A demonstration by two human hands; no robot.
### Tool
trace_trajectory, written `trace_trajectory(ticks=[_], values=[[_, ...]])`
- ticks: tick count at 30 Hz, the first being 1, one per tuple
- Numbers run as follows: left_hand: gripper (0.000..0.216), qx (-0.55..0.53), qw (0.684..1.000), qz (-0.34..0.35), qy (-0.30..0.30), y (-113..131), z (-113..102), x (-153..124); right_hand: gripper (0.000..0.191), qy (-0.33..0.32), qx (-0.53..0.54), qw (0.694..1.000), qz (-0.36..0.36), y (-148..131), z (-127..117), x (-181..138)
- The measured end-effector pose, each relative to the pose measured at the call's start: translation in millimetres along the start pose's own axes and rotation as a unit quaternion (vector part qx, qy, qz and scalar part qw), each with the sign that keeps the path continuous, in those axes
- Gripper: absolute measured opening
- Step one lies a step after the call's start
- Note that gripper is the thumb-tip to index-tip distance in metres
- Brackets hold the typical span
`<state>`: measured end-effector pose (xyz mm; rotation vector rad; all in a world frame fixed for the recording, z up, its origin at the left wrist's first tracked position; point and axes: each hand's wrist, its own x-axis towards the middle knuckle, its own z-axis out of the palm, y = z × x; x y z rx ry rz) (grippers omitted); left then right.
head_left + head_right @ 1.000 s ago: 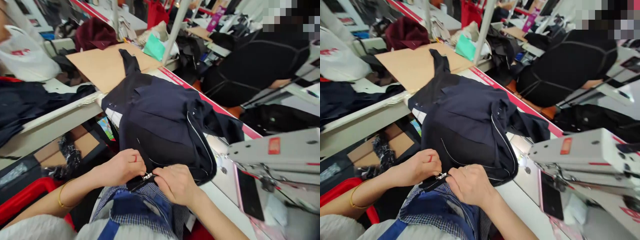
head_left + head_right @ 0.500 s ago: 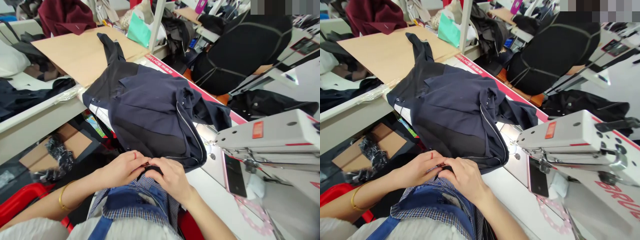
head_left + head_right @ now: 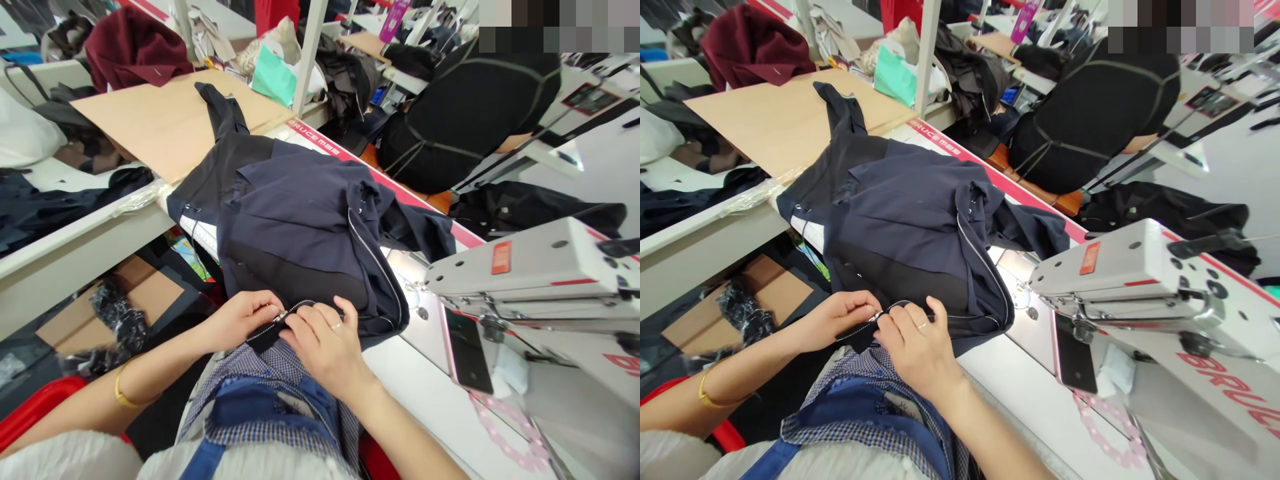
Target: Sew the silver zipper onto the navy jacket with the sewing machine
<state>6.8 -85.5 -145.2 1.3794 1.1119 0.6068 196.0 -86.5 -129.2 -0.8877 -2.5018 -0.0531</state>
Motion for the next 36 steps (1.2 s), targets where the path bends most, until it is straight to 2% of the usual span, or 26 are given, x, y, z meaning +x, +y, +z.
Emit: trace_trajectory(ticks=[2,5,8,10,12,15,16,18,21,23,26,30,32,36], values=[[0.028,0.038,0.999,0.009,0.008,2,0,0,0.010,-0.019,0.006,0.999,0.026,-3,4,1],[0.027,0.077,0.996,0.025,0.027,4,-1,-1,0.020,-0.016,0.030,0.999,-0.011,-4,6,-1],[0.027,0.032,0.998,0.019,0.041,1,-4,-4,0.023,0.011,0.029,0.997,-0.068,-2,3,-6],[0.029,-0.026,0.999,0.007,0.032,-1,-7,-5,0.022,0.018,0.032,0.997,-0.074,0,2,-9],[0.030,-0.054,0.998,0.002,0.023,-2,-9,-6,0.017,0.030,0.050,0.997,-0.050,1,-1,-8],[0.027,-0.004,1.000,0.027,0.013,1,-11,-7,0.006,0.063,0.067,0.996,0.012,2,-5,-1],[0.026,0.030,0.998,0.049,0.006,3,-11,-8,0.013,0.052,0.069,0.996,0.028,3,-7,3],[0.024,0.105,0.988,0.109,-0.012,8,-11,-10,0.024,-0.040,0.089,0.995,0.027,6,-7,9],[0.022,0.204,0.961,0.187,-0.022,11,-11,-17,0.014,-0.211,0.131,0.968,-0.023,14,-4,9],[0.022,0.255,0.943,0.215,-0.004,9,-14,-24,0.014,-0.248,0.131,0.959,-0.035,22,-3,3],[0.021,0.290,0.931,0.221,0.017,4,-21,-33,0.020,-0.236,0.119,0.964,-0.020,32,-4,-6],[0.024,0.258,0.951,0.169,0.023,3,-25,-31,0.015,-0.204,0.099,0.974,-0.006,28,-9,4],[0.024,0.204,0.965,0.159,0.043,3,-23,-26,0.015,-0.162,0.088,0.983,-0.017,19,-10,14],[0.034,0.006,0.979,0.189,0.069,-3,-18,-17,0.028,-0.062,0.118,0.991,-0.026,11,-4,30]])
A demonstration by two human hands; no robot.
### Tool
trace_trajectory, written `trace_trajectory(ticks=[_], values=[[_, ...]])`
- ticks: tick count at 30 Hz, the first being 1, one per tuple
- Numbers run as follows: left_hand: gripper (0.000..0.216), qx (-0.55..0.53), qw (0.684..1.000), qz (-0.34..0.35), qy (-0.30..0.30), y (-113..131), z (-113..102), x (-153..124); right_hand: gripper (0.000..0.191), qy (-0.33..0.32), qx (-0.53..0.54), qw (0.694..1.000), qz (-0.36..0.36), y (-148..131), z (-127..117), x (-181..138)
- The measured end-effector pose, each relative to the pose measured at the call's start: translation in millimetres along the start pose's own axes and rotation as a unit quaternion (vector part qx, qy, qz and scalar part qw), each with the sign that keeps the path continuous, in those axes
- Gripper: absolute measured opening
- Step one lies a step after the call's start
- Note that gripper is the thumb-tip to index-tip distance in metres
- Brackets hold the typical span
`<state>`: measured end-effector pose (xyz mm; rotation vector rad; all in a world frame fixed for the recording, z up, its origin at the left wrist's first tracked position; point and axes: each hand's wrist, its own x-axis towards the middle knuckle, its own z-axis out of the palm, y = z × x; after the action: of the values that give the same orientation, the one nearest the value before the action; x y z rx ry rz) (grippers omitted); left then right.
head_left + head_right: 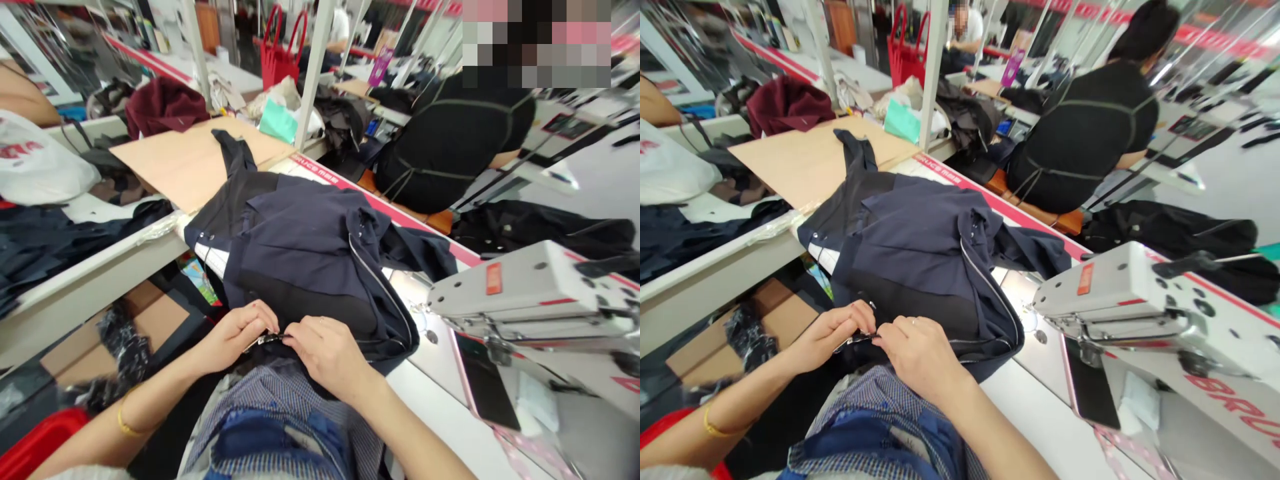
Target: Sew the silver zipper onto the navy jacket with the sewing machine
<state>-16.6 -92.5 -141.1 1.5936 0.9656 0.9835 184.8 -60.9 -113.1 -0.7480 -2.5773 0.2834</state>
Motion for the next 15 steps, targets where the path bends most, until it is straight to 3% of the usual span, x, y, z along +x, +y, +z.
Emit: trace_trajectory(ticks=[3,6,9,12,15], values=[[0.040,-0.089,0.996,-0.029,0.004,-9,5,2,0.030,0.088,0.066,0.992,0.060,5,4,5],[0.056,-0.089,0.993,-0.074,0.018,-16,17,9,0.027,0.158,0.109,0.978,0.085,4,8,9],[0.038,-0.161,0.980,-0.081,0.087,-19,33,20,0.026,0.192,0.101,0.975,0.045,-5,11,13],[0.051,-0.266,0.949,-0.112,0.128,-14,37,29,0.023,0.231,0.074,0.970,0.007,-8,13,15],[0.055,-0.273,0.939,-0.154,0.140,-9,29,34,0.023,0.218,0.083,0.972,0.025,0,15,14]])
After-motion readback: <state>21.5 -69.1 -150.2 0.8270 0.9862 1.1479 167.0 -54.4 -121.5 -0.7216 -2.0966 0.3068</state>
